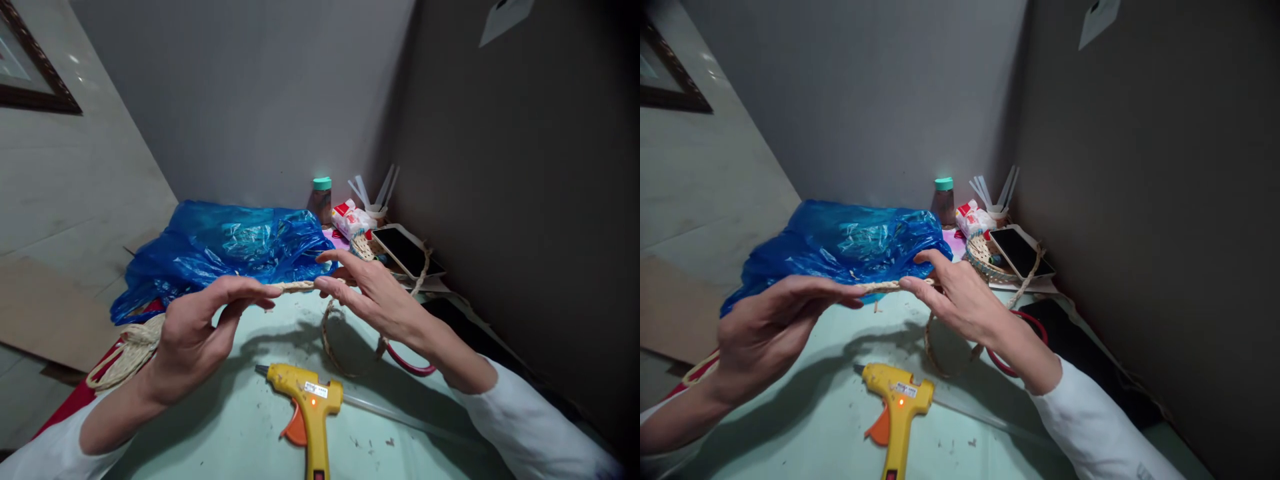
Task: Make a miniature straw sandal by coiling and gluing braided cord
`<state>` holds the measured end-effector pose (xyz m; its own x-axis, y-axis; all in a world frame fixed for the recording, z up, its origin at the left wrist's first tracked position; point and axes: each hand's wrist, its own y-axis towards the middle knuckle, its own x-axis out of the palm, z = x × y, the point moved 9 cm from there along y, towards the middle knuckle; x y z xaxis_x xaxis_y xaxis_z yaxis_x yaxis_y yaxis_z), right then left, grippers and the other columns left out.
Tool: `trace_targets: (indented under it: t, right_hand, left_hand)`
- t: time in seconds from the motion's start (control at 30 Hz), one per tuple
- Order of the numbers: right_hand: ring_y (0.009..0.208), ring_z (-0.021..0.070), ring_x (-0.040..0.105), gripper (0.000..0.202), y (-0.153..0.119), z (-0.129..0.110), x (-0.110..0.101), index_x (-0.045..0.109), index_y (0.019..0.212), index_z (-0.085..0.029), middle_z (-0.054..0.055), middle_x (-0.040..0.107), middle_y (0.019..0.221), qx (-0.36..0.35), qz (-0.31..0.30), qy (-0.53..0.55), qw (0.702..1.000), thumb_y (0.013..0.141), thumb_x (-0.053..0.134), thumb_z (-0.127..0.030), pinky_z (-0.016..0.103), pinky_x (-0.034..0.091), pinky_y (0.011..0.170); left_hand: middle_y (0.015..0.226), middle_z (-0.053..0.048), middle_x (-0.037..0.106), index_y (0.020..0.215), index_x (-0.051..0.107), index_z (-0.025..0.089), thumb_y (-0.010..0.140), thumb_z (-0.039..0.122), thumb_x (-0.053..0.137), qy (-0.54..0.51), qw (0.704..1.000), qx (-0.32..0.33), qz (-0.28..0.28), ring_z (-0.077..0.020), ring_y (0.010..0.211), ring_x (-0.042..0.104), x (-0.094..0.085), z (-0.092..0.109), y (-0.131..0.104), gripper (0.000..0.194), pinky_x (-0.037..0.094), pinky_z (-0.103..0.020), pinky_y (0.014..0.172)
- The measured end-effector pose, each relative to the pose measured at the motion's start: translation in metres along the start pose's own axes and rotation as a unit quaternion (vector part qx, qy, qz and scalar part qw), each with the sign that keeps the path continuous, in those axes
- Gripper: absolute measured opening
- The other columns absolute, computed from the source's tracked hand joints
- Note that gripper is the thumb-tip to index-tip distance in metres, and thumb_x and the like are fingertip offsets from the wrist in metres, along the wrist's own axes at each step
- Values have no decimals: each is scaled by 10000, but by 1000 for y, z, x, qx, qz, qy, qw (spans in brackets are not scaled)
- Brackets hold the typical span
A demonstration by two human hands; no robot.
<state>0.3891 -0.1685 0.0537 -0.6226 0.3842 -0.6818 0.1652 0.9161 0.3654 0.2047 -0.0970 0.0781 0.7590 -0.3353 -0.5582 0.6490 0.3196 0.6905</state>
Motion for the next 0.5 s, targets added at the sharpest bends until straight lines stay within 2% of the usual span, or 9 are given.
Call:
trace_targets:
  t: [0.07, 0.13, 0.2, 0.27, 0.33, 0.4, 0.5]
  right_hand:
    - [757, 201, 641, 410, 0, 1, 0, 586, 1224, -175, 32, 724, 841, 6, -1, -6, 1000, 1011, 491, -513, 291, 393, 700]
    - [806, 215, 648, 407, 0, 3, 0, 591, 1211, -170, 39, 725, 853, 13, -5, -13, 1000, 1003, 508, -510, 295, 389, 711]
    - [846, 227, 647, 407, -1, 3, 2, 591, 1210, -173, 35, 722, 838, 18, -13, -20, 1000, 999, 514, -513, 302, 384, 731]
    - [819, 216, 636, 403, -2, 1, 5, 594, 1204, -185, 19, 706, 796, 20, -23, -19, 999, 1006, 496, -523, 304, 379, 730]
    - [752, 188, 619, 404, -4, -2, 9, 593, 1198, -198, -1, 688, 764, 22, -43, 5, 999, 1017, 468, -537, 297, 381, 709]
    - [707, 157, 607, 397, -5, -6, 13, 589, 1182, -211, -24, 678, 742, 21, -67, 44, 997, 1029, 439, -546, 285, 388, 699]
    - [684, 119, 599, 375, -7, -8, 10, 595, 1150, -230, -56, 673, 719, 18, -71, 92, 993, 1038, 427, -547, 256, 404, 695]
  left_hand:
    - [979, 13, 754, 1096, 651, 243, 913, 82, 614, -8, 1000, -15, 22, -144, 844, 731, -1, -3, 7, 247, 577, -262, 819]
    - [992, -5, 730, 1092, 663, 229, 904, 111, 644, 45, 999, -3, 21, -144, 875, 691, 1, 1, 15, 223, 544, -264, 824]
    - [1044, -36, 708, 1121, 663, 201, 878, 163, 696, 97, 995, 33, -12, -164, 936, 650, 11, 8, 23, 249, 515, -277, 843]
    - [1125, -77, 693, 1149, 640, 161, 828, 218, 759, 104, 991, 58, -60, -194, 1011, 634, 27, 13, 26, 347, 507, -293, 876]
    - [1069, -70, 707, 1166, 617, 139, 821, 211, 756, 84, 990, 37, -105, -170, 918, 659, 44, 10, 28, 379, 515, -267, 820]
    - [952, -27, 721, 1125, 622, 154, 872, 176, 671, 48, 991, -11, -122, -130, 783, 660, 54, 4, 28, 259, 509, -231, 719]
    - [933, -4, 725, 1116, 632, 183, 884, 184, 637, -10, 990, -77, -119, -129, 789, 665, 55, -2, 25, 232, 508, -215, 703]
